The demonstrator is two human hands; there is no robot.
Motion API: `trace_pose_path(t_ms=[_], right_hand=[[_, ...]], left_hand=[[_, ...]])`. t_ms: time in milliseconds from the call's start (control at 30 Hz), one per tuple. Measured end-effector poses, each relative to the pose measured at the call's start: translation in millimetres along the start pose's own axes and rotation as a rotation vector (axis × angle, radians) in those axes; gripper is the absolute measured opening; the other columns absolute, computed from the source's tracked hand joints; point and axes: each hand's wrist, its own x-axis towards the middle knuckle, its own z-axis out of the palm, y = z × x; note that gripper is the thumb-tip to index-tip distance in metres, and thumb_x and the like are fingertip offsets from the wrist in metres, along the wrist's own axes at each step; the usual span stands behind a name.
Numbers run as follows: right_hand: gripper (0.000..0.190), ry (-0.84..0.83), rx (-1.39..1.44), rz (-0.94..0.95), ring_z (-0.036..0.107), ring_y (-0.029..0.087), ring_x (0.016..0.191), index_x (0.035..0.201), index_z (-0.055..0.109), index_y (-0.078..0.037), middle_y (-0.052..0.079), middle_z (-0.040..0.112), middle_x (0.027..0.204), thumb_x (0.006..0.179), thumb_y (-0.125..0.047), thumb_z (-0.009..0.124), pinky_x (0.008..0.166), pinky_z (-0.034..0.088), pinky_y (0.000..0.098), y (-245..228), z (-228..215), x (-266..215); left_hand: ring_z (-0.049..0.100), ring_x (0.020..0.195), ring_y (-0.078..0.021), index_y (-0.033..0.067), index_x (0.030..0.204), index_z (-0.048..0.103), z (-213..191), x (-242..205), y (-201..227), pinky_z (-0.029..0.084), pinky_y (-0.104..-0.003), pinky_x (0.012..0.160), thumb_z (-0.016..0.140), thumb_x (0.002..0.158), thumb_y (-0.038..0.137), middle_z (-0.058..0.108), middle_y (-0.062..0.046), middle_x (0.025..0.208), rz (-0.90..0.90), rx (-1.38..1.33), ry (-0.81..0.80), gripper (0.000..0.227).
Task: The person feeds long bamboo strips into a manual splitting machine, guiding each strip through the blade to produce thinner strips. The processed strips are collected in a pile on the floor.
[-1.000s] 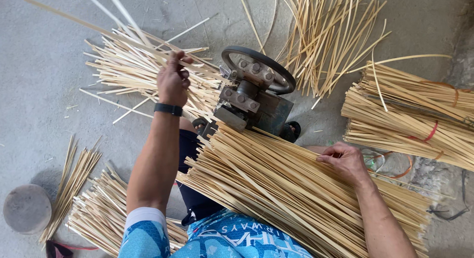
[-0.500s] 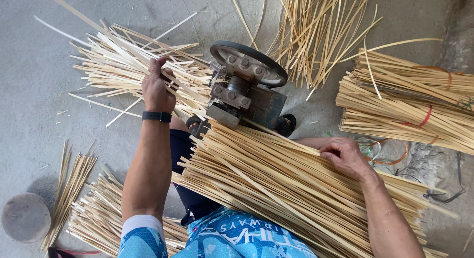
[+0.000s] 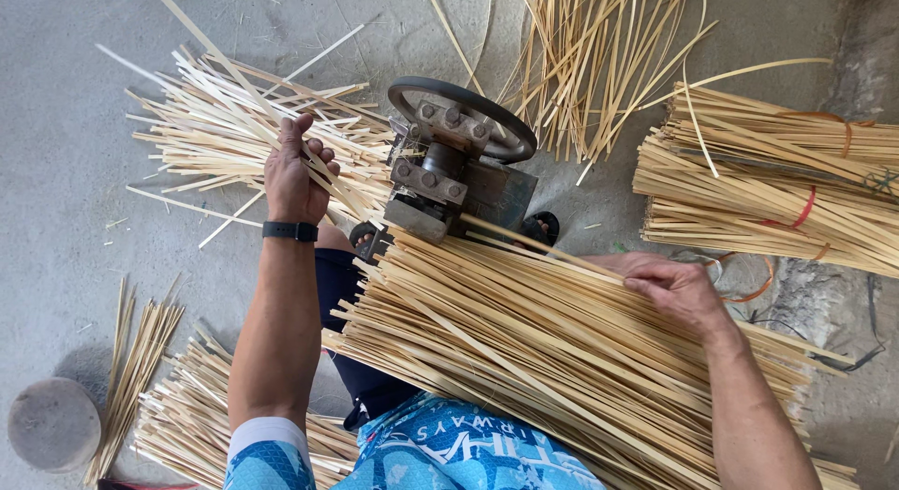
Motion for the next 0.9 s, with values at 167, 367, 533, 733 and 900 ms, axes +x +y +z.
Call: trace_pose_path(t_ms=[167, 367, 533, 733, 900], right_hand=[[0.021, 0.091, 0.016, 0.04, 0.074, 0.016, 0.089, 0.108, 0.081, -0.017, 0.004, 0.081, 0.099, 0.089, -0.022, 0.076, 0.08, 0.062, 0.0326, 6.0, -8.0, 0.9], [0.02, 0.059, -0.259, -0.081, 0.077, 0.016, 0.086, 0.107, 0.082, -0.017, 0.003, 0.081, 0.101, 0.092, -0.029, 0.076, 0.077, 0.064, 0.0295, -29.7, 25.6, 33.0], [0.024, 0.083, -0.011, -0.339, 0.076, 0.014, 0.089, 0.111, 0.079, -0.015, 0.005, 0.08, 0.104, 0.092, -0.029, 0.074, 0.075, 0.063, 0.0293, -54.8, 45.8, 41.9], [0.027, -0.076, -0.292, 0.005, 0.073, 0.017, 0.082, 0.112, 0.079, -0.017, 0.004, 0.077, 0.097, 0.089, -0.031, 0.076, 0.07, 0.061, 0.0349, -53.0, 27.2, 32.0], [0.021, -0.111, -0.566, 0.028, 0.072, 0.013, 0.086, 0.101, 0.082, -0.021, -0.004, 0.073, 0.104, 0.085, -0.034, 0.079, 0.077, 0.058, 0.0319, -34.2, 33.9, 22.9]], left_hand=[[0.045, 0.051, -0.0055, 0.0071, 0.126, 0.06, 4.6, -3.1, -1.0, 0.038, -0.02, 0.042, 0.061, 0.102, 0.044, 0.054, 0.001, 0.07, -0.014, 0.015, -0.041, 0.044], [0.046, 0.054, -0.005, 0.0024, 0.105, 0.061, 19.9, -9.5, -15.1, 0.036, -0.02, 0.042, 0.08, 0.095, 0.034, 0.061, -0.002, 0.075, -0.056, 0.157, 0.088, 0.038], [0.044, 0.053, -0.0016, 0.0049, 0.115, 0.071, 31.2, -13.1, -25.3, 0.033, -0.018, 0.041, 0.084, 0.085, 0.032, 0.056, 0.006, 0.077, -0.058, 0.248, 0.047, 0.043], [0.045, 0.054, -0.0023, 0.0043, 0.116, 0.071, 25.6, -13.1, -21.1, 0.033, -0.018, 0.041, 0.084, 0.086, 0.033, 0.055, 0.003, 0.08, -0.062, 0.217, 0.08, 0.044], [0.045, 0.053, -0.0023, 0.0052, 0.113, 0.069, 27.1, -12.1, -21.8, 0.032, -0.018, 0.041, 0.084, 0.085, 0.034, 0.055, 0.003, 0.078, -0.065, 0.196, 0.078, 0.042]])
